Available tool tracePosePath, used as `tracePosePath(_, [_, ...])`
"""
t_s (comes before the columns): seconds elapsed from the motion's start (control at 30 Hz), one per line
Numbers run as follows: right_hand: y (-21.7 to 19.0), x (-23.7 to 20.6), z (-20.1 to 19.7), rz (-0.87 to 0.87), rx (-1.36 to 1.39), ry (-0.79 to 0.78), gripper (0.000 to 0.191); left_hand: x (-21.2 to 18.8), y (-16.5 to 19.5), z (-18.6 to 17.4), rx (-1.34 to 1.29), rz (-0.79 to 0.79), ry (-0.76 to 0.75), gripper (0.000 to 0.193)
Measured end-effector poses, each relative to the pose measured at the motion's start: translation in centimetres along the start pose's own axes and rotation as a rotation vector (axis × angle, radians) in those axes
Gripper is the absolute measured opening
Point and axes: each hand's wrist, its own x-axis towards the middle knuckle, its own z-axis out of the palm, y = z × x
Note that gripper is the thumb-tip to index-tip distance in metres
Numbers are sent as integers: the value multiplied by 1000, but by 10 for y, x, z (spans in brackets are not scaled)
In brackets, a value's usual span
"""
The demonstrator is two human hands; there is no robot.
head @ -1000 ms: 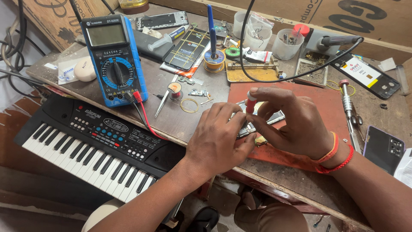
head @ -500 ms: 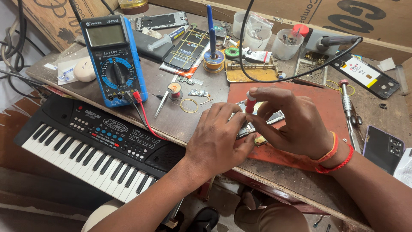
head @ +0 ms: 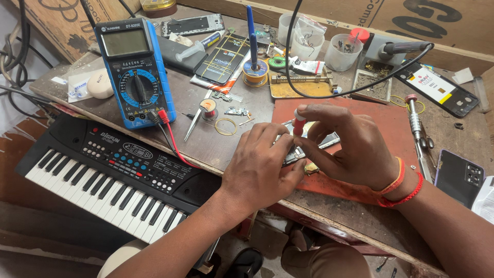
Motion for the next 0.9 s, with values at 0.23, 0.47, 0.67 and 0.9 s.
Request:
tracePosePath(0.23, [1,-1,0,2,-8,-4,53,0,0,1,-3,1,-1,39])
tracePosePath(0.47, [1,-1,0,-2,5,3,54,0,0,1,0,5,-1,39])
tracePosePath(0.67, [1,-1,0,-8,1,2,54,0,0,1,-2,4,1,38])
tracePosePath(0.9, [1,-1,0,-1,5,0,53,0,0,1,3,6,1,38])
